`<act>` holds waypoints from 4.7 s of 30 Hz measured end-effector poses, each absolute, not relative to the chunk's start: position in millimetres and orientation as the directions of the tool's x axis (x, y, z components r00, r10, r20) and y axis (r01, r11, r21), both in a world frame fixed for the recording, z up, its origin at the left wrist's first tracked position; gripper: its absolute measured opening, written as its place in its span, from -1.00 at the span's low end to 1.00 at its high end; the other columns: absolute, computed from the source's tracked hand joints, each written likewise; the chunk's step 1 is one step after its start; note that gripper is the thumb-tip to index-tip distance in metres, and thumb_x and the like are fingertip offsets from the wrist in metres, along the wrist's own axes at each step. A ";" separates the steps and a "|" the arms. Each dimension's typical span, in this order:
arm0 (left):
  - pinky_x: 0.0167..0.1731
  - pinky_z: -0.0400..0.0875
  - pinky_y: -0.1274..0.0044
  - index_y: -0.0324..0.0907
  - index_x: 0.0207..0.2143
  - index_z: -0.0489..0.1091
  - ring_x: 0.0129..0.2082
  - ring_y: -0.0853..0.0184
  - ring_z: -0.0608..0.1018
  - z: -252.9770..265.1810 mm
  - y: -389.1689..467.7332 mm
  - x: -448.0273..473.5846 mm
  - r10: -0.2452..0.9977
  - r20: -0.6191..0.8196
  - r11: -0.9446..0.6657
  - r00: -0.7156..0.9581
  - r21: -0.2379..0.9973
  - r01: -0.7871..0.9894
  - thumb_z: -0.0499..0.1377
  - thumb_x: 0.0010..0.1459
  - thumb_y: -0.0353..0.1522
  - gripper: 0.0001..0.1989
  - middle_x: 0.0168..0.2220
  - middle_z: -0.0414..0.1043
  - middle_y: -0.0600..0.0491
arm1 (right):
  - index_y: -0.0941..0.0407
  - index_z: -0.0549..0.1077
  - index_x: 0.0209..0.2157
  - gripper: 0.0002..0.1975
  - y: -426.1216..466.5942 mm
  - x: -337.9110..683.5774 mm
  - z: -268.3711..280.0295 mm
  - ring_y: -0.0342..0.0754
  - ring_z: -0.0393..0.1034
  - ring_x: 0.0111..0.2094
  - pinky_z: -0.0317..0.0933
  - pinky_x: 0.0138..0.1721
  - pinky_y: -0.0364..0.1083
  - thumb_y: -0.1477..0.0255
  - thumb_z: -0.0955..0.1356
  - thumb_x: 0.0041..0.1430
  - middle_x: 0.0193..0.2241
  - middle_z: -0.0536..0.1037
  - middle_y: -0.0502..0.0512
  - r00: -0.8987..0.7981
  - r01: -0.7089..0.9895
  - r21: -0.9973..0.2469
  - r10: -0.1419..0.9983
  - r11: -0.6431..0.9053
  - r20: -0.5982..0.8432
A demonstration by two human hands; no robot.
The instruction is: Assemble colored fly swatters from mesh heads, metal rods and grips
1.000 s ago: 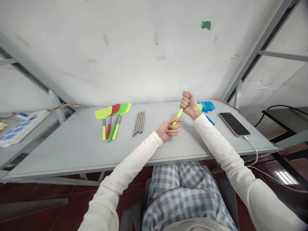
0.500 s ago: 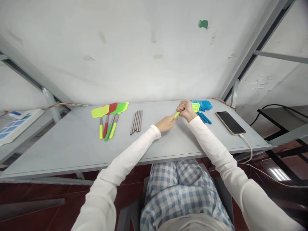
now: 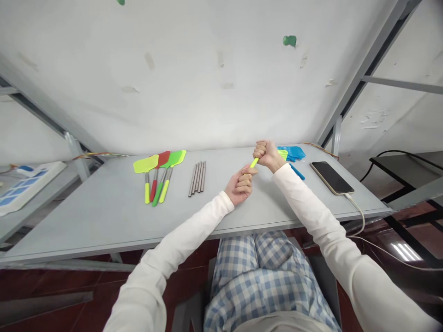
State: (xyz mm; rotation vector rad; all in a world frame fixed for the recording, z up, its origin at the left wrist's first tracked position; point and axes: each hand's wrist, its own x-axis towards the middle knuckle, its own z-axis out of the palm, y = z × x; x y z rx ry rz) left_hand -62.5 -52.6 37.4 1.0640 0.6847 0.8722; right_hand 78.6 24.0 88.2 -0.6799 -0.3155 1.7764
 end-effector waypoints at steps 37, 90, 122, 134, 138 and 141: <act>-0.29 0.38 0.59 -0.27 -0.11 0.39 -0.42 0.54 0.42 12.6 -33.5 -131.9 0.974 -0.103 0.140 0.199 0.973 -0.182 0.16 -0.11 -0.54 -0.59 -0.25 0.28 0.06 | 0.08 0.21 -0.40 -0.69 42.6 42.5 7.8 0.00 0.29 -0.29 0.26 -0.17 0.01 0.68 0.30 -0.22 -0.39 0.33 0.08 0.045 0.288 -0.956 0.998 -0.058 -0.047; 0.20 0.00 0.02 -0.06 0.26 0.11 0.33 -0.05 0.05 -9.2 -9.7 -180.5 0.996 0.035 0.067 -0.080 0.277 0.958 -0.10 0.20 -0.22 -0.43 0.37 -0.12 -0.14 | 0.36 0.25 0.06 -0.47 34.0 153.6 -8.5 0.31 0.14 0.06 0.07 -0.06 0.10 0.24 0.18 0.21 0.06 0.23 0.54 0.050 0.995 -0.093 0.955 -0.024 0.292; 0.02 0.19 0.15 -0.32 -0.09 0.37 0.09 -0.10 0.29 -9.6 -17.8 -267.2 0.860 0.302 0.387 -0.412 0.141 0.911 0.01 0.12 -0.29 -0.62 -0.01 0.28 -0.34 | 0.22 0.51 -0.13 -0.59 30.1 142.5 -2.0 0.14 0.27 -0.08 0.02 -0.05 0.05 0.33 0.12 0.31 -0.15 0.50 0.31 -0.338 0.941 0.122 0.873 0.315 0.351; 0.01 0.23 0.27 -0.13 -0.37 0.29 -0.16 0.17 0.51 29.2 -45.2 -236.2 0.911 0.097 0.299 -0.401 0.514 0.804 0.11 0.07 -0.29 -0.89 -0.39 0.50 0.02 | 0.23 0.40 -0.10 -0.70 17.5 163.1 -13.7 0.13 0.23 -0.13 0.03 -0.16 0.00 0.46 0.16 0.24 -0.16 0.41 0.30 -0.340 0.938 0.172 0.901 0.302 0.270; -0.35 0.31 0.49 -0.12 -0.22 0.23 -0.49 0.35 0.46 36.2 -52.8 -205.8 0.944 0.164 0.063 -0.285 0.761 0.645 0.12 0.06 -0.31 -0.80 -0.55 0.39 0.18 | 0.20 0.43 -0.11 -0.71 19.3 175.8 -16.6 0.15 0.22 -0.12 0.03 -0.16 0.01 0.43 0.18 0.23 -0.16 0.39 0.31 -0.312 0.949 0.141 0.901 0.281 0.300; -0.46 0.25 0.57 -0.11 -0.13 0.18 -0.59 0.44 0.36 32.6 -54.5 -172.7 0.960 0.241 -0.138 -0.145 0.853 0.503 0.11 0.10 -0.29 -0.72 -0.59 0.28 0.26 | 0.18 0.44 -0.11 -0.71 17.8 183.4 -17.0 0.17 0.22 -0.11 0.04 -0.17 0.02 0.40 0.20 0.22 -0.14 0.38 0.31 -0.279 0.960 0.106 0.908 0.259 0.311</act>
